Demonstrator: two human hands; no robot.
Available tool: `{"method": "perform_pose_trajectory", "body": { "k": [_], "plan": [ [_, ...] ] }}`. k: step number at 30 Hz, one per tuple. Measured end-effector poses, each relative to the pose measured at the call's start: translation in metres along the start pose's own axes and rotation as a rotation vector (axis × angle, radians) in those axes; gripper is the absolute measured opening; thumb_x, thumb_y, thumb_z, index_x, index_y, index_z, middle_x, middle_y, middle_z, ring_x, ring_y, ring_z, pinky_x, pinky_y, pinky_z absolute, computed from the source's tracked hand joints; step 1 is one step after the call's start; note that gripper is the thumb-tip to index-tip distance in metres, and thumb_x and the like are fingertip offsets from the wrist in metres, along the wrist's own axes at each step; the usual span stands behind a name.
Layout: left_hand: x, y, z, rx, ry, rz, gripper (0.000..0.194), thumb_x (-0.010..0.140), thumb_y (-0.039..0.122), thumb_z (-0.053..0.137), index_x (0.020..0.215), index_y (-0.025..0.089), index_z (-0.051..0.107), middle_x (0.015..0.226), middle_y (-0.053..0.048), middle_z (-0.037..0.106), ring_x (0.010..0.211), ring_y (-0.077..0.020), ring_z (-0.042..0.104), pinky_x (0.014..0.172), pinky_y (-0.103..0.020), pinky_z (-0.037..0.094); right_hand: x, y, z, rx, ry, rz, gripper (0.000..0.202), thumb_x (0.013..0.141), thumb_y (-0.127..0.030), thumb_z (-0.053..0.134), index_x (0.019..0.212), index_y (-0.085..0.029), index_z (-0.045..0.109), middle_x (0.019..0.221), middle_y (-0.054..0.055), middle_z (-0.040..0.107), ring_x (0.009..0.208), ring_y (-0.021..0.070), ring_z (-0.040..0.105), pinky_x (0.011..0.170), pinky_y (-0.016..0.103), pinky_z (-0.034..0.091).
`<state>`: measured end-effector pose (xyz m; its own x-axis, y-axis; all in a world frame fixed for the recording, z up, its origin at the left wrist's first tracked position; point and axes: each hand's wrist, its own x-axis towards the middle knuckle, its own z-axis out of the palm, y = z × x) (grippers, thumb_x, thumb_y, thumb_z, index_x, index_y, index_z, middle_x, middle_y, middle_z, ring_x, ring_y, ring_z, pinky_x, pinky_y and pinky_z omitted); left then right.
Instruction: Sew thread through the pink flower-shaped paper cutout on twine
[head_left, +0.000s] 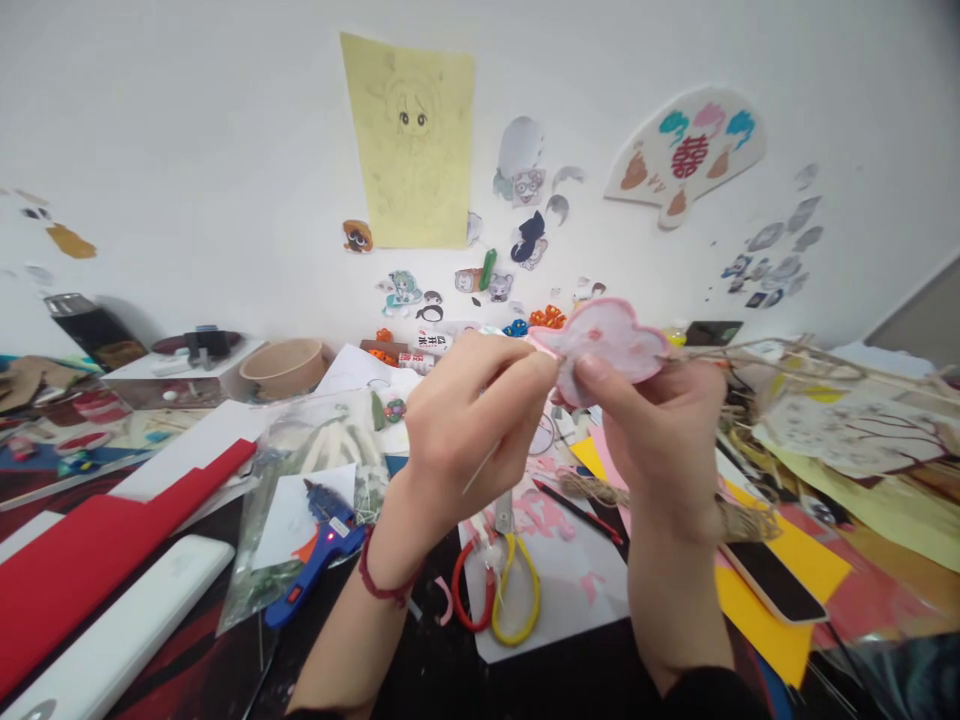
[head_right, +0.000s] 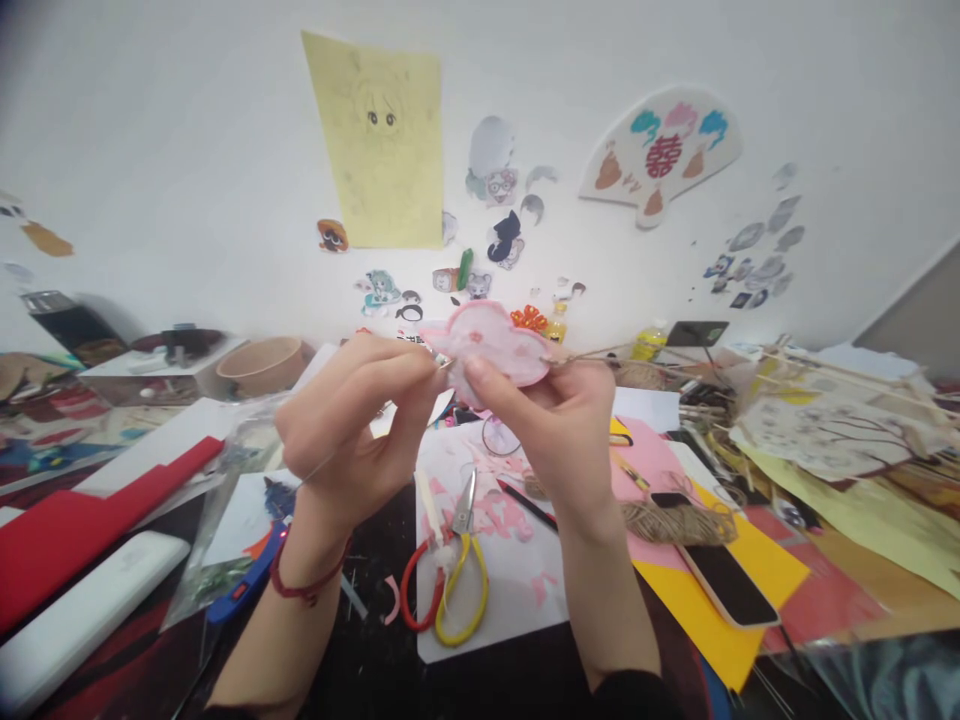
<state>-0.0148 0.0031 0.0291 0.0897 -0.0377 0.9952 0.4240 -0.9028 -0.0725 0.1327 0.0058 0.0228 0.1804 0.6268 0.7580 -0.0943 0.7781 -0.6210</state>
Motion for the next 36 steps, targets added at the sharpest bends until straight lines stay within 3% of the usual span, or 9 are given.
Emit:
{"method": "perform_pose_trajectory", "body": {
  "k": [4, 10, 15, 30, 36],
  "plan": [
    [0.001, 0.000, -0.001, 0.026, -0.008, 0.019, 0.021, 0.085, -0.004, 0.057, 0.084, 0.016, 0.061, 0.076, -0.002, 0.067, 0.071, -0.0127, 0.060, 0.063, -0.028, 0.050, 0.000, 0.000, 0.003, -0.048, 0.002, -0.088, 0.012, 0.074, -0.019, 0.081, 0.066, -0.021, 0.073, 0.062, -0.002, 0.067, 0.057, 0.0119, 0.063, 0.056, 0.026, 0.057],
    [0.003, 0.004, -0.003, 0.028, 0.002, 0.036, 0.018, 0.085, -0.001, 0.059, 0.086, 0.016, 0.061, 0.078, -0.003, 0.069, 0.072, -0.0136, 0.063, 0.064, -0.029, 0.052, -0.003, -0.005, 0.005, -0.192, 0.083, -0.183, 0.017, 0.076, -0.014, 0.078, 0.062, -0.020, 0.072, 0.059, -0.003, 0.067, 0.056, 0.0119, 0.062, 0.054, 0.026, 0.055],
    [0.003, 0.006, -0.005, 0.075, -0.061, 0.025, 0.016, 0.085, -0.002, 0.059, 0.083, 0.014, 0.063, 0.078, -0.005, 0.070, 0.073, -0.0143, 0.063, 0.066, -0.029, 0.052, -0.005, -0.008, 0.006, -0.302, 0.121, -0.233, 0.019, 0.075, -0.015, 0.078, 0.059, -0.020, 0.069, 0.059, -0.003, 0.065, 0.057, 0.0133, 0.062, 0.059, 0.030, 0.056],
    [0.002, 0.007, -0.004, 0.123, -0.028, 0.040, 0.019, 0.083, -0.003, 0.060, 0.082, 0.016, 0.060, 0.077, -0.002, 0.067, 0.071, -0.0121, 0.060, 0.068, -0.028, 0.052, -0.008, -0.015, 0.007, -0.435, 0.083, -0.377, 0.017, 0.079, -0.014, 0.077, 0.067, -0.025, 0.070, 0.058, -0.006, 0.065, 0.055, 0.0127, 0.061, 0.056, 0.030, 0.053],
    [0.003, 0.011, -0.004, 0.222, -0.035, 0.084, 0.019, 0.081, -0.005, 0.063, 0.082, 0.014, 0.062, 0.073, -0.004, 0.065, 0.069, -0.0130, 0.058, 0.064, -0.027, 0.051, -0.010, -0.018, 0.008, -0.479, 0.047, -0.450, 0.025, 0.081, -0.006, 0.073, 0.090, -0.029, 0.077, 0.070, -0.005, 0.072, 0.076, 0.0159, 0.070, 0.073, 0.033, 0.057]
  ]
}}
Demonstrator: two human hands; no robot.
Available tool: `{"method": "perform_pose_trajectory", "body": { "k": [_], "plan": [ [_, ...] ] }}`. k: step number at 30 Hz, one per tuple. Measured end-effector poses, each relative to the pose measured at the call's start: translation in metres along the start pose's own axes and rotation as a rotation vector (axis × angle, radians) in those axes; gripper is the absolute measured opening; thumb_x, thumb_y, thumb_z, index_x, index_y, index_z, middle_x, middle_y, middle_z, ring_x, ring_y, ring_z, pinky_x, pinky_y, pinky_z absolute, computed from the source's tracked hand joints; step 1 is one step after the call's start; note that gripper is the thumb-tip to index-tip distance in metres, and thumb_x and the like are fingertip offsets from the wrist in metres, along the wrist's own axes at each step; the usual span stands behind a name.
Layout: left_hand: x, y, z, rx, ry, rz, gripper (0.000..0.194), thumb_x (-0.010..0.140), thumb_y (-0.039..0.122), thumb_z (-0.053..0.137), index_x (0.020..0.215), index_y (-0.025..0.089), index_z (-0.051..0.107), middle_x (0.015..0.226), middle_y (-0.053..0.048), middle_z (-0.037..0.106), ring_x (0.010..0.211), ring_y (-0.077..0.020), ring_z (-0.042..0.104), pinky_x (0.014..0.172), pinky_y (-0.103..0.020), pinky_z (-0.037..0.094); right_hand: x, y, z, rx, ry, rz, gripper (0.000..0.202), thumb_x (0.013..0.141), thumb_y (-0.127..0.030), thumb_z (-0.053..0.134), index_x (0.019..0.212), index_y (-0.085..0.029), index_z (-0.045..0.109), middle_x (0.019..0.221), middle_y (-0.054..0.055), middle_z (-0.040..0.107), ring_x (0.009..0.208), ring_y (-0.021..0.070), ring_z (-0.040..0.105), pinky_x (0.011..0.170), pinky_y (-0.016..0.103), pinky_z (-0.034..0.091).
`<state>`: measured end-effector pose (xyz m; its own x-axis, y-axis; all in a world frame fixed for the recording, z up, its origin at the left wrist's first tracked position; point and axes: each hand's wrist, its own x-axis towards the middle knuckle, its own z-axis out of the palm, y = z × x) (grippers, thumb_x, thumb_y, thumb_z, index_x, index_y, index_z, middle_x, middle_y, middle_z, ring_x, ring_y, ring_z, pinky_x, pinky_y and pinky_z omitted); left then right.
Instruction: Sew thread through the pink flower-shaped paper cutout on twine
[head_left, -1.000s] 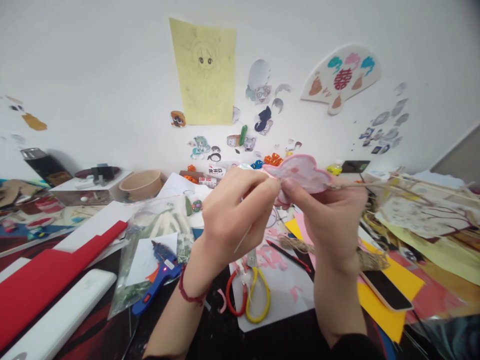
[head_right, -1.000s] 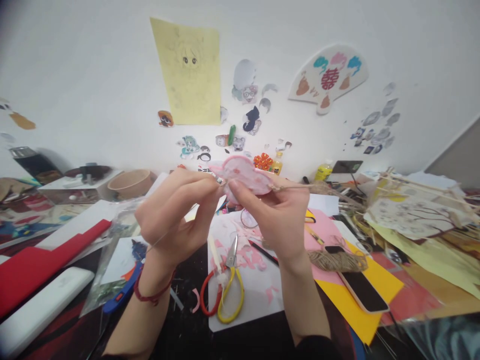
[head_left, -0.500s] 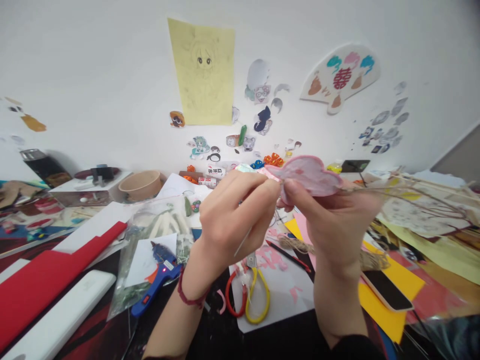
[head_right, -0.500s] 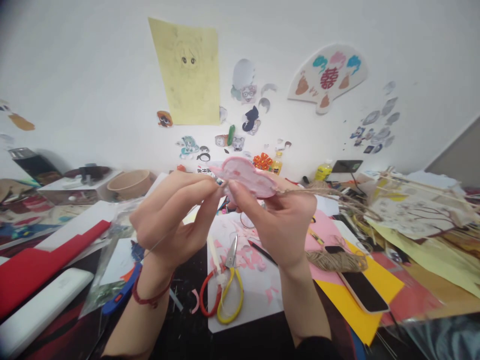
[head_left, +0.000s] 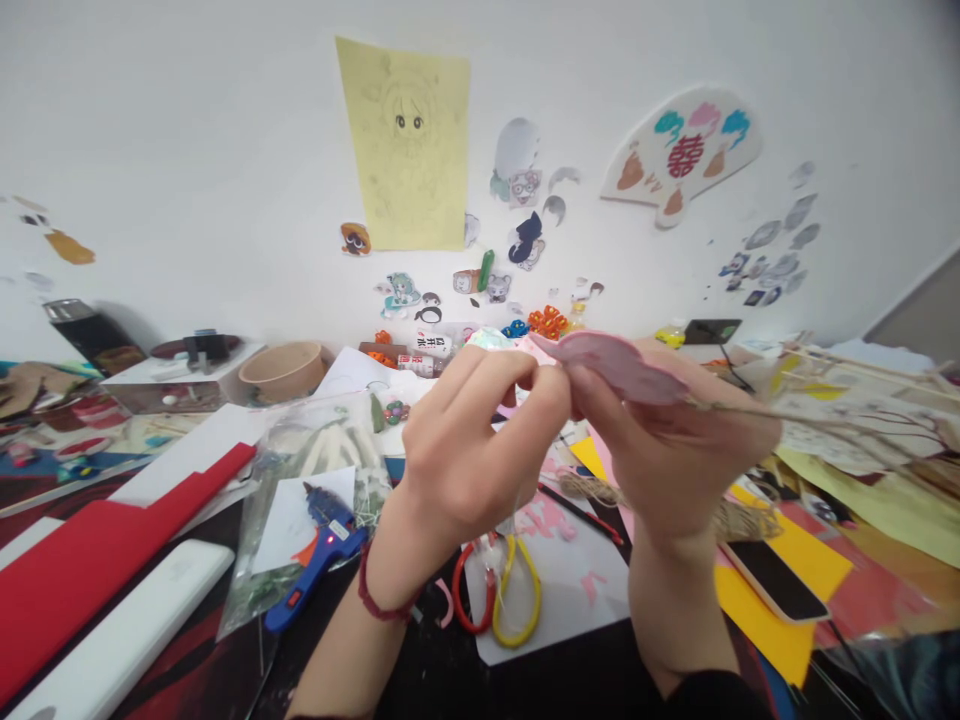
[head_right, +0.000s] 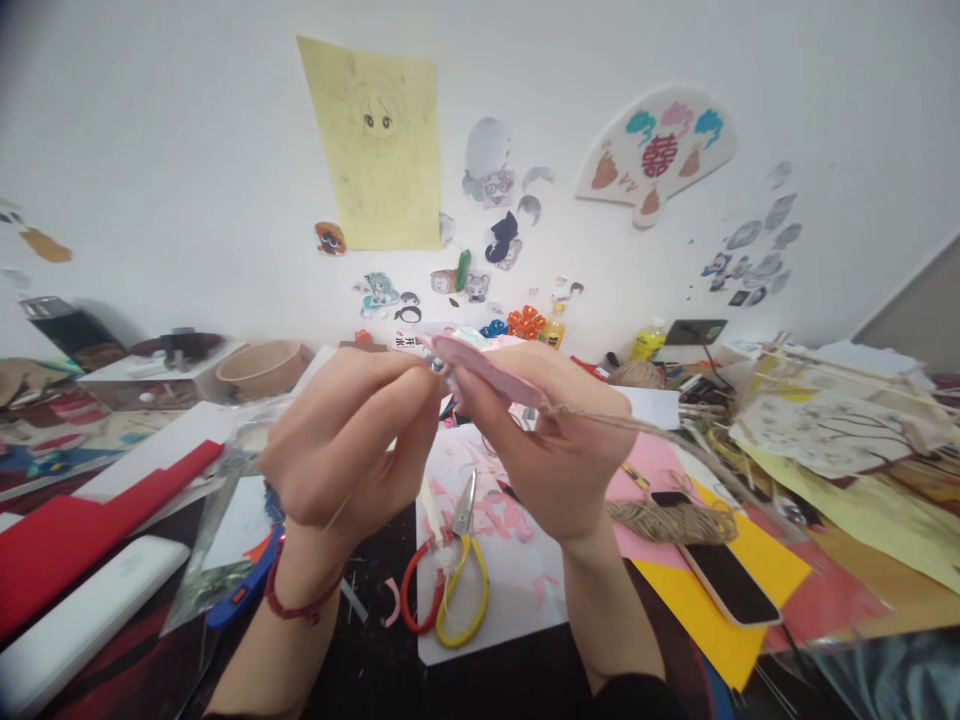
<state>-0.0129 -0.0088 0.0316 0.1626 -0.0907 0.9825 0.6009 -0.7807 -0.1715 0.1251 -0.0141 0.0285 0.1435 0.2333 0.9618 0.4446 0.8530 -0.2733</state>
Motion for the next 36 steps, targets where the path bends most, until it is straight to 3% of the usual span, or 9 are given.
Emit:
{"method": "perform_pose_trajectory", "body": {
  "k": [5, 8, 14, 31, 36],
  "plan": [
    [-0.003, 0.001, 0.004, 0.074, 0.018, 0.024, 0.016, 0.083, -0.002, 0.063, 0.082, 0.014, 0.062, 0.072, -0.004, 0.064, 0.067, -0.0131, 0.056, 0.059, -0.027, 0.047, 0.001, 0.004, 0.002, 0.064, -0.019, -0.058, 0.028, 0.078, -0.004, 0.075, 0.094, -0.027, 0.078, 0.078, -0.002, 0.076, 0.079, 0.0174, 0.071, 0.073, 0.035, 0.058],
    [-0.004, -0.001, 0.007, 0.071, 0.061, 0.009, 0.017, 0.082, -0.002, 0.063, 0.081, 0.014, 0.061, 0.070, -0.003, 0.063, 0.066, -0.0131, 0.056, 0.059, -0.027, 0.048, 0.000, 0.007, 0.005, 0.083, -0.007, -0.018, 0.026, 0.080, -0.005, 0.072, 0.093, -0.027, 0.078, 0.077, -0.002, 0.075, 0.078, 0.0178, 0.071, 0.072, 0.035, 0.059],
    [-0.003, -0.005, 0.007, -0.132, 0.115, 0.005, 0.018, 0.084, -0.003, 0.058, 0.082, 0.014, 0.058, 0.070, -0.002, 0.064, 0.066, -0.0125, 0.059, 0.062, -0.027, 0.051, -0.001, 0.010, 0.009, 0.103, 0.042, -0.007, 0.020, 0.078, -0.008, 0.075, 0.068, -0.024, 0.070, 0.059, -0.007, 0.066, 0.057, 0.0110, 0.063, 0.060, 0.028, 0.056],
    [-0.006, -0.006, 0.007, -0.089, 0.109, 0.008, 0.018, 0.083, -0.002, 0.056, 0.083, 0.015, 0.059, 0.070, -0.002, 0.062, 0.064, -0.0131, 0.058, 0.061, -0.029, 0.051, -0.001, 0.009, 0.010, 0.107, 0.061, -0.028, 0.019, 0.078, -0.008, 0.076, 0.068, -0.024, 0.071, 0.059, -0.007, 0.066, 0.056, 0.0108, 0.062, 0.059, 0.028, 0.056],
    [-0.007, -0.008, 0.007, -0.062, 0.107, 0.030, 0.018, 0.081, -0.002, 0.055, 0.080, 0.016, 0.057, 0.068, -0.002, 0.060, 0.062, -0.0135, 0.056, 0.060, -0.030, 0.050, -0.002, 0.009, 0.006, 0.060, 0.011, -0.053, 0.022, 0.078, -0.007, 0.076, 0.085, -0.027, 0.078, 0.083, -0.004, 0.078, 0.073, 0.0150, 0.073, 0.072, 0.032, 0.062]
  ]
}}
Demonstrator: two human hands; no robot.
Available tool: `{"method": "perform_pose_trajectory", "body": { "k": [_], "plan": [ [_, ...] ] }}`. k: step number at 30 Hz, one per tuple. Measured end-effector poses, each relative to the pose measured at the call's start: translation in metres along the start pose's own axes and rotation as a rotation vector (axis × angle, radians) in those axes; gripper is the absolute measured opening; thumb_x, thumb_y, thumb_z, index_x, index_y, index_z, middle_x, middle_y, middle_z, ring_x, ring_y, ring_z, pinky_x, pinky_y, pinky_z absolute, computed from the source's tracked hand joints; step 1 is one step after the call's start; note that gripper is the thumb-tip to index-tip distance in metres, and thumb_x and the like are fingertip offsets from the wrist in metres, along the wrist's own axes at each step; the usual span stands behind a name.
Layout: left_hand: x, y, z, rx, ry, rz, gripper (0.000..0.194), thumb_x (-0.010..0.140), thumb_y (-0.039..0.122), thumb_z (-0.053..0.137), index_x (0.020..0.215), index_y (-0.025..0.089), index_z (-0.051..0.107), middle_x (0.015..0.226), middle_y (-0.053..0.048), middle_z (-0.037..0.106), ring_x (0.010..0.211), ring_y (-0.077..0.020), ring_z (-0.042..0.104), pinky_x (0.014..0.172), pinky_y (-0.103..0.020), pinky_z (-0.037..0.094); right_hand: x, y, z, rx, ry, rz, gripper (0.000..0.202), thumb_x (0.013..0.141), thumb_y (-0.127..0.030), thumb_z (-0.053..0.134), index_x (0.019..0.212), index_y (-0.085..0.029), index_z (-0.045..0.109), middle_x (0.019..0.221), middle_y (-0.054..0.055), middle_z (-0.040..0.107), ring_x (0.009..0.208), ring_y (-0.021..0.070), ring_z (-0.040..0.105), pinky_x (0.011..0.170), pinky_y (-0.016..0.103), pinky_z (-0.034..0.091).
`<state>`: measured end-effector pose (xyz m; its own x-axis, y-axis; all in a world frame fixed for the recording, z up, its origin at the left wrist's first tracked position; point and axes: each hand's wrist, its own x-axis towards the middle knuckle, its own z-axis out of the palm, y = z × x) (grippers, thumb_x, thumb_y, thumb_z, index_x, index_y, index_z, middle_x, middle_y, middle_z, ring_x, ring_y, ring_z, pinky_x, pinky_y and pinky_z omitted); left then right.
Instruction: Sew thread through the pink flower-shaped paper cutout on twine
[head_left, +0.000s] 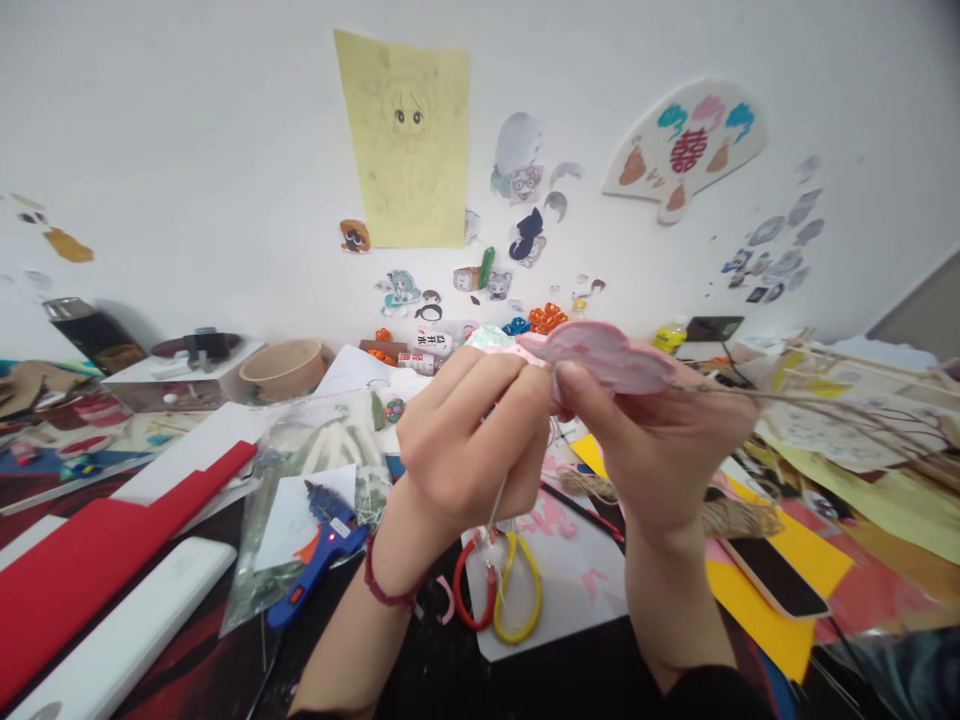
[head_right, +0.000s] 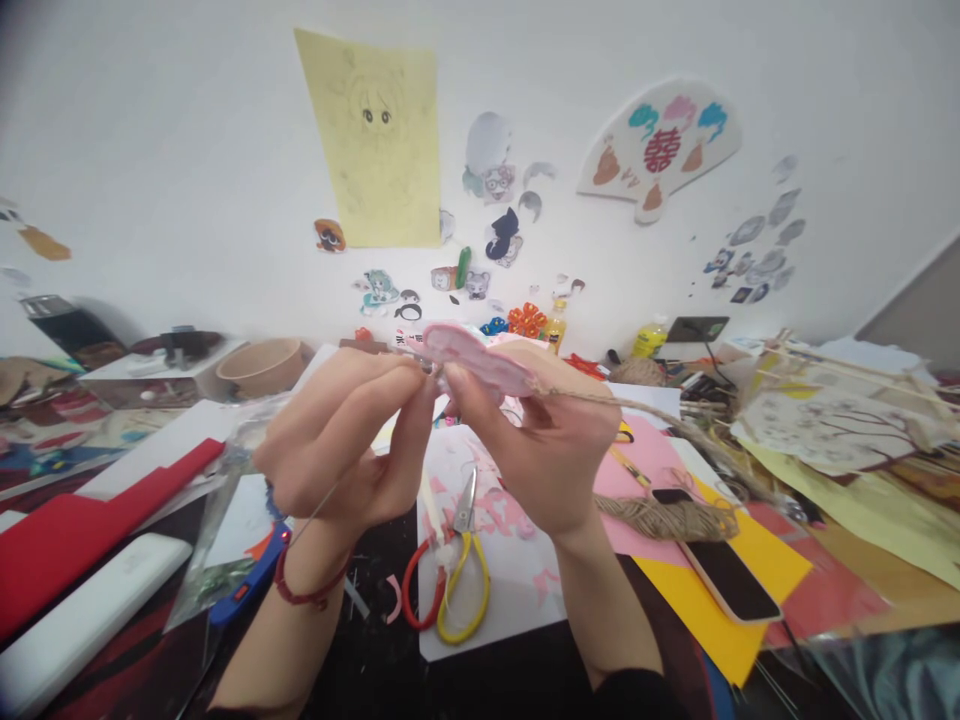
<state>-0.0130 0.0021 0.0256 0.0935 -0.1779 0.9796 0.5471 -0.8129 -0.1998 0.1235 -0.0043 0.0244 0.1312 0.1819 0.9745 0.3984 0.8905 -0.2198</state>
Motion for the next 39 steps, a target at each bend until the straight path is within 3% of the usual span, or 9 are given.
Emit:
{"method": "perform_pose_trajectory", "body": {
  "k": [7, 16, 21, 28, 39],
  "plan": [
    [0.0016, 0.0049, -0.0041, 0.132, -0.085, 0.032, 0.012, 0.086, 0.002, 0.056, 0.085, 0.013, 0.059, 0.071, -0.005, 0.060, 0.064, -0.0147, 0.054, 0.059, -0.030, 0.049, -0.0011, -0.0019, 0.0007, 0.024, -0.044, -0.016, 0.033, 0.080, -0.003, 0.073, 0.101, -0.027, 0.079, 0.094, -0.002, 0.079, 0.088, 0.0180, 0.074, 0.081, 0.036, 0.061],
    [-0.0008, 0.0009, -0.0014, 0.265, -0.058, 0.137, 0.014, 0.083, 0.000, 0.056, 0.079, 0.012, 0.061, 0.066, -0.006, 0.058, 0.062, -0.0152, 0.051, 0.055, -0.030, 0.045, -0.0039, 0.0020, 0.0053, 0.015, -0.070, -0.022, 0.025, 0.081, -0.006, 0.073, 0.097, -0.024, 0.079, 0.083, 0.000, 0.077, 0.077, 0.0164, 0.071, 0.068, 0.034, 0.056],
    [0.0003, 0.0016, -0.0035, 0.203, -0.068, 0.052, 0.014, 0.085, 0.002, 0.056, 0.077, 0.014, 0.057, 0.063, -0.002, 0.054, 0.059, -0.0133, 0.049, 0.056, -0.028, 0.045, -0.0047, 0.0025, 0.0079, -0.035, -0.015, -0.007, 0.025, 0.081, -0.007, 0.073, 0.094, -0.027, 0.079, 0.085, -0.002, 0.078, 0.079, 0.0171, 0.072, 0.072, 0.036, 0.059],
    [-0.0006, 0.0009, -0.0029, 0.120, -0.035, 0.023, 0.014, 0.082, 0.001, 0.056, 0.079, 0.014, 0.059, 0.064, -0.002, 0.057, 0.059, -0.0131, 0.049, 0.058, -0.029, 0.050, -0.0029, 0.0031, 0.0030, -0.115, 0.025, -0.067, 0.019, 0.079, -0.010, 0.075, 0.084, -0.028, 0.075, 0.069, -0.006, 0.073, 0.064, 0.0141, 0.068, 0.065, 0.032, 0.059],
    [0.0011, 0.0025, -0.0029, 0.121, -0.023, 0.056, 0.012, 0.084, 0.002, 0.059, 0.078, 0.014, 0.059, 0.064, -0.002, 0.056, 0.058, -0.0125, 0.052, 0.058, -0.028, 0.049, -0.0038, 0.0020, -0.0008, -0.067, 0.005, -0.019, 0.021, 0.079, -0.012, 0.076, 0.089, -0.030, 0.077, 0.077, -0.002, 0.075, 0.076, 0.0201, 0.072, 0.072, 0.039, 0.059]
  ]
}}
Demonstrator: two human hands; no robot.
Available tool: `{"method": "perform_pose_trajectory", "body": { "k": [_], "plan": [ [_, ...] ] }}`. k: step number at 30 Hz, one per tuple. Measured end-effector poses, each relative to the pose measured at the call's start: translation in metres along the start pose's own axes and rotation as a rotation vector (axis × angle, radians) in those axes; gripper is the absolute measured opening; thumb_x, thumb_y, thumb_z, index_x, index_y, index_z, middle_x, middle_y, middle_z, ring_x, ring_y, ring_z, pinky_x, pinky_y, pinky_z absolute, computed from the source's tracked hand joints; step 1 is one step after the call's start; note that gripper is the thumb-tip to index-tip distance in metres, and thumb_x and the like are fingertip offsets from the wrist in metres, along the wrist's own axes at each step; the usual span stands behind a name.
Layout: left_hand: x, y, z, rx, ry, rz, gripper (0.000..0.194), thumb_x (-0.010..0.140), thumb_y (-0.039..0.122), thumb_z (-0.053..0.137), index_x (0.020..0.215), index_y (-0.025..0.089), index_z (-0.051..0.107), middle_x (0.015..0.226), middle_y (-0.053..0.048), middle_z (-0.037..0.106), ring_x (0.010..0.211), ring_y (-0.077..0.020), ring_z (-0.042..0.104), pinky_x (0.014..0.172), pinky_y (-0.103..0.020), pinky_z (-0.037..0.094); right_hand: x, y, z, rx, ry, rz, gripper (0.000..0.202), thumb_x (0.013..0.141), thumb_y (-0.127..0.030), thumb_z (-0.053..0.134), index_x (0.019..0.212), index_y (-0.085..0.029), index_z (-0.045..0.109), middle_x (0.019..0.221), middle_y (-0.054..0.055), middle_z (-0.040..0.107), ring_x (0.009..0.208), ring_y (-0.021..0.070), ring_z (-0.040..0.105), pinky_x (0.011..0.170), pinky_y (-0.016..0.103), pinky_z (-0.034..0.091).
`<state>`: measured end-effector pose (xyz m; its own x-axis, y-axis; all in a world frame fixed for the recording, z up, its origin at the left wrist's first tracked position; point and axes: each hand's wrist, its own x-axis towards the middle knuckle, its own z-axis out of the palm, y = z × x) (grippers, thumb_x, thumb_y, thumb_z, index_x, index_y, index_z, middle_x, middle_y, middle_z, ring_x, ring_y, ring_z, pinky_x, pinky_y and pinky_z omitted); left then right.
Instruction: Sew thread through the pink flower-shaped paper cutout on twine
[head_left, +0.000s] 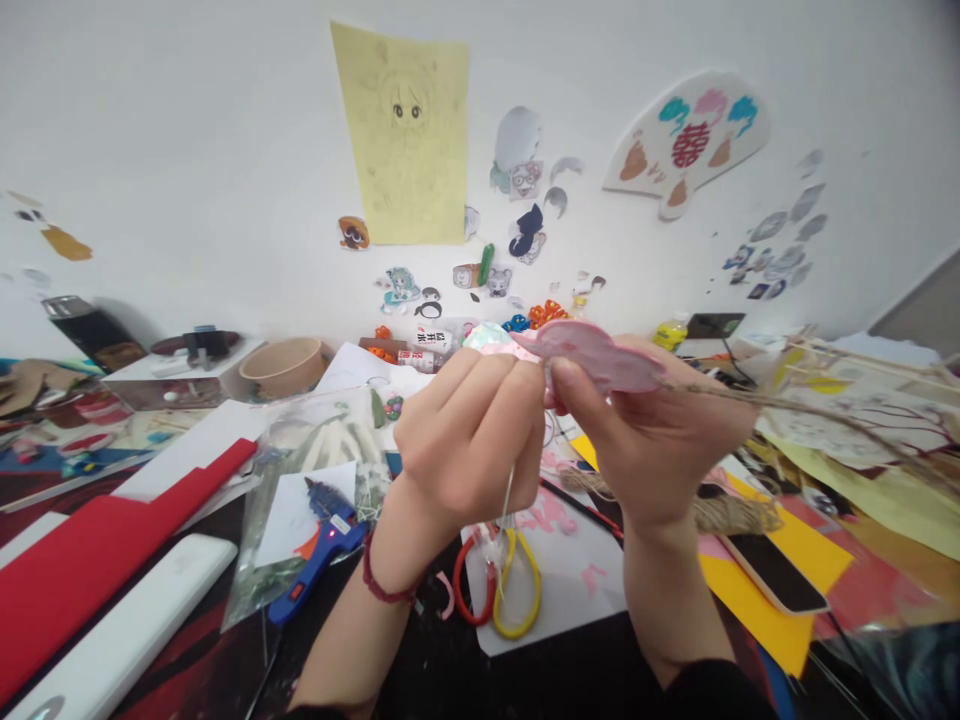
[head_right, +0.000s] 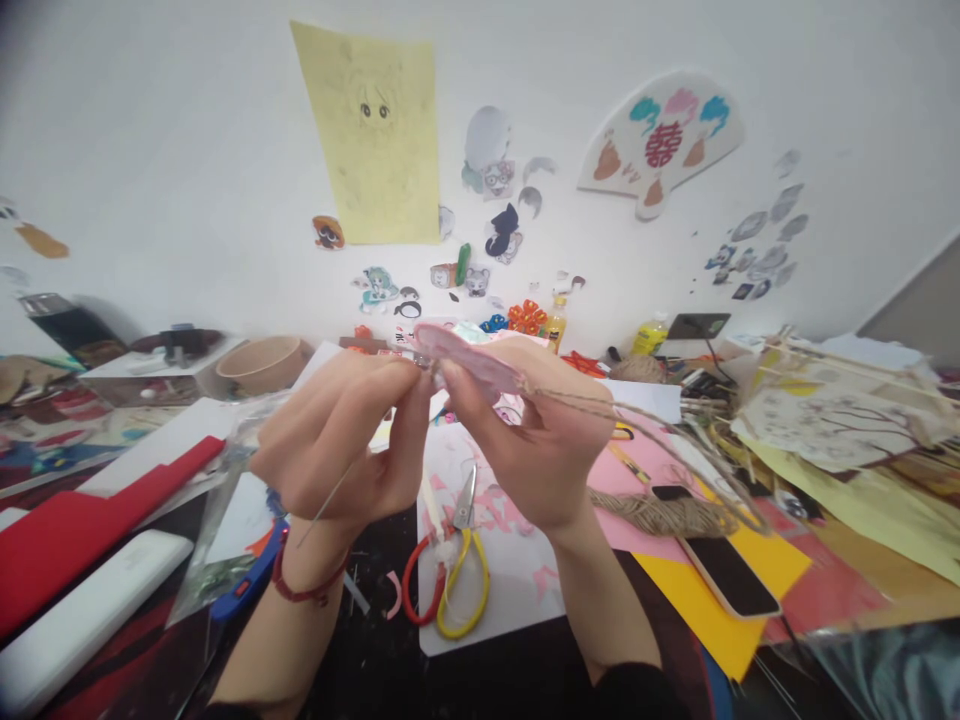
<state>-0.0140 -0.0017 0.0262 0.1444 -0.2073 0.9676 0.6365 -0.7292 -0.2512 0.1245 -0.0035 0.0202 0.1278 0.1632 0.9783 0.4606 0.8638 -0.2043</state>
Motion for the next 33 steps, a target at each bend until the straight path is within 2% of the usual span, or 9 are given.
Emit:
{"method": "perform_pose_trajectory", "body": {
  "k": [8, 12, 17, 22, 25, 27, 33],
  "plan": [
    [0.0007, -0.0040, 0.0018, -0.038, 0.015, 0.044, 0.016, 0.085, 0.002, 0.055, 0.077, 0.016, 0.057, 0.063, -0.001, 0.052, 0.058, -0.0126, 0.050, 0.053, -0.029, 0.044, 0.0021, -0.0014, -0.0007, 0.020, -0.036, -0.025, 0.030, 0.080, -0.010, 0.073, 0.100, -0.033, 0.078, 0.083, -0.003, 0.077, 0.078, 0.0196, 0.073, 0.068, 0.038, 0.060],
    [0.0000, -0.0037, 0.0015, -0.019, 0.021, 0.059, 0.015, 0.084, 0.001, 0.055, 0.078, 0.015, 0.058, 0.064, -0.001, 0.054, 0.059, -0.0131, 0.050, 0.053, -0.029, 0.043, 0.0036, -0.0018, -0.0006, 0.069, -0.055, -0.034, 0.025, 0.081, -0.011, 0.073, 0.099, -0.029, 0.078, 0.079, -0.002, 0.076, 0.079, 0.0188, 0.073, 0.068, 0.036, 0.059],
    [-0.0010, -0.0028, 0.0015, 0.024, -0.005, 0.039, 0.016, 0.083, 0.000, 0.054, 0.080, 0.016, 0.058, 0.064, -0.001, 0.055, 0.059, -0.0135, 0.052, 0.056, -0.029, 0.047, 0.0048, -0.0034, 0.0013, 0.086, -0.097, 0.003, 0.019, 0.084, -0.010, 0.071, 0.092, -0.026, 0.077, 0.074, -0.003, 0.073, 0.069, 0.0146, 0.067, 0.064, 0.033, 0.055],
    [0.0010, -0.0038, 0.0001, -0.041, -0.021, -0.006, 0.016, 0.083, 0.000, 0.055, 0.082, 0.016, 0.057, 0.066, -0.001, 0.059, 0.060, -0.0128, 0.054, 0.059, -0.028, 0.049, 0.0033, -0.0011, 0.0032, 0.061, -0.009, -0.007, 0.015, 0.080, -0.010, 0.074, 0.084, -0.024, 0.076, 0.068, -0.004, 0.071, 0.064, 0.0130, 0.066, 0.063, 0.030, 0.056],
    [0.0028, -0.0043, -0.0019, -0.089, -0.090, -0.032, 0.014, 0.083, 0.001, 0.058, 0.085, 0.014, 0.059, 0.070, -0.002, 0.064, 0.064, -0.0133, 0.056, 0.062, -0.029, 0.050, 0.0021, 0.0012, 0.0014, 0.002, 0.048, 0.021, 0.016, 0.078, -0.011, 0.075, 0.072, -0.025, 0.073, 0.062, -0.006, 0.068, 0.056, 0.0118, 0.062, 0.058, 0.029, 0.054],
    [0.0038, -0.0039, -0.0032, -0.103, -0.113, -0.031, 0.013, 0.083, 0.002, 0.059, 0.086, 0.014, 0.060, 0.073, -0.003, 0.066, 0.066, -0.0136, 0.058, 0.063, -0.029, 0.050, 0.0020, 0.0019, -0.0001, -0.017, 0.062, 0.054, 0.015, 0.078, -0.013, 0.076, 0.071, -0.026, 0.072, 0.061, -0.006, 0.068, 0.056, 0.0128, 0.062, 0.059, 0.031, 0.055],
    [0.0041, -0.0005, -0.0037, -0.062, -0.071, -0.023, 0.019, 0.080, -0.002, 0.058, 0.086, 0.016, 0.060, 0.070, -0.001, 0.066, 0.063, -0.0131, 0.058, 0.061, -0.028, 0.051, 0.0026, 0.0023, -0.0005, 0.082, 0.070, 0.078, 0.015, 0.078, -0.017, 0.077, 0.066, -0.024, 0.070, 0.061, -0.005, 0.068, 0.058, 0.0137, 0.064, 0.063, 0.032, 0.057]
  ]
}}
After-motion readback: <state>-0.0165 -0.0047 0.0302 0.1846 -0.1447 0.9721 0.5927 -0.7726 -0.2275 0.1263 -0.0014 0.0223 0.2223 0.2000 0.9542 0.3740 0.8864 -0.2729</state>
